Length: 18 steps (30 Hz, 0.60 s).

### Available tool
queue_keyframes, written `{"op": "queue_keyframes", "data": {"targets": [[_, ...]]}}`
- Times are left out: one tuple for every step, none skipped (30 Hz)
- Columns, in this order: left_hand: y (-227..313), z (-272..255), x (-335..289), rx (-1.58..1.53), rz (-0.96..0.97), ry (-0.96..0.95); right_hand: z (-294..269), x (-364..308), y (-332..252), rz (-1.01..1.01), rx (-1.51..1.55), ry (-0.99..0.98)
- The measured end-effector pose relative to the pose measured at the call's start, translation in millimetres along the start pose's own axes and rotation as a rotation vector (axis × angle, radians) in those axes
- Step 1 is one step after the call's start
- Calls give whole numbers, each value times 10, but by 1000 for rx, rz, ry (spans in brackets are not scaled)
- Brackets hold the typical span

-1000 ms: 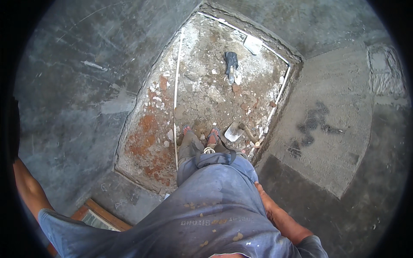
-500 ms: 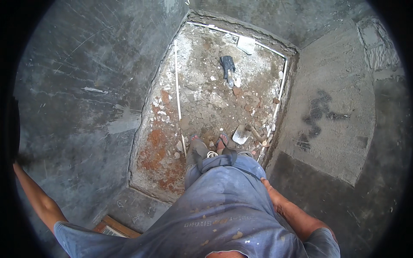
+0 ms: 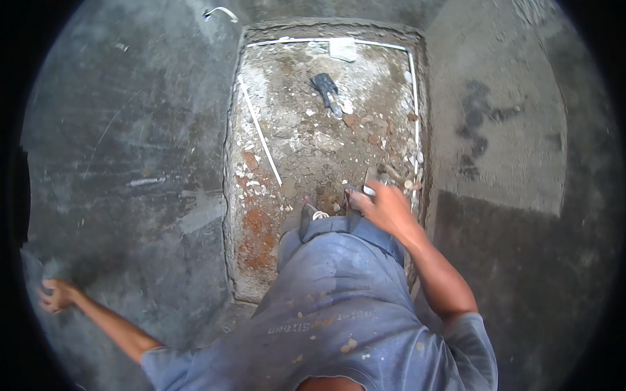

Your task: The person breaks up concrete and debris on a floor using a pickaxe, then collects the pieces into an orange bucket by hand and with the tool.

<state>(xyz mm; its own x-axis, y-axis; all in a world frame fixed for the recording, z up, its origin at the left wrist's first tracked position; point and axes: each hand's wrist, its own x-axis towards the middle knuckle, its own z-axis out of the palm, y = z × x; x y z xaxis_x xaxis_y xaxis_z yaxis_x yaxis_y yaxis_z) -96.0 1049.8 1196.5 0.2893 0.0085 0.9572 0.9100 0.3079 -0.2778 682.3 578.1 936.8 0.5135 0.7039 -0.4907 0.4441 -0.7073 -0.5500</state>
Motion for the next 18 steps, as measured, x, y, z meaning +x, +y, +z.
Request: {"op": "queue_keyframes", "data": {"targets": [[842, -320, -587, -449, -66, -137, 97, 65, -181, -110, 141, 5], [1603, -704, -979, -884, -177, -343, 308, 182, -312, -307, 243, 30], [2931, -1685, -1116, -1294, -897, -720, 396, 220, -548, -387, 255, 28], [3615, -2311, -1164, -1522, -1009, -1287, 346, 166, -906, -369, 297, -133], [4244, -2910, -1201, -1574, -1302, -1705, 557, 194, -1129, -606, 378, -70], [4673, -3397, -1359, -1880, -1193, -1879, 616, 123, -1446, -711, 397, -107], [5020, -3758, -1408, -2083, -826, -2032, 817, 117, -1727, -842, 464, -84], [5288, -4054, -1511, -2482, -512, -2170, 1047, 82, -2069, -1002, 538, -94], [5604, -4607, -1312, -2687, -617, -2591, 1008, 44, -2199, -1018, 530, -119], [5796, -5029, -1227, -2995, -579, -2812, 941, -21, -2371, -1041, 528, -152], [5829, -5381, -1102, -3137, -351, -2903, 1035, -49, -2539, -1089, 586, -105], [5825, -5687, -962, -3287, -60, -3010, 1091, -39, -2588, -1111, 635, -34], [5809, -5866, -904, -3293, 776, -3062, 1092, 37, -2469, -1041, 646, 17], [5758, -5955, -845, -3184, 1643, -2915, 1072, 70, -2406, -997, 691, 40], [5695, -5987, -991, -3204, 1395, -3003, 1115, 146, -2261, -943, 741, 56], [5675, -6018, -1188, -2978, 1352, -3219, 1139, 210, -2044, -871, 788, 88], [5657, -5791, -1473, -2496, 1277, -3486, 1159, 240, -1950, -838, 849, 102], [5658, -5569, -1859, -1969, 1123, -3703, 1219, 274, -1766, -788, 906, 123]]}}
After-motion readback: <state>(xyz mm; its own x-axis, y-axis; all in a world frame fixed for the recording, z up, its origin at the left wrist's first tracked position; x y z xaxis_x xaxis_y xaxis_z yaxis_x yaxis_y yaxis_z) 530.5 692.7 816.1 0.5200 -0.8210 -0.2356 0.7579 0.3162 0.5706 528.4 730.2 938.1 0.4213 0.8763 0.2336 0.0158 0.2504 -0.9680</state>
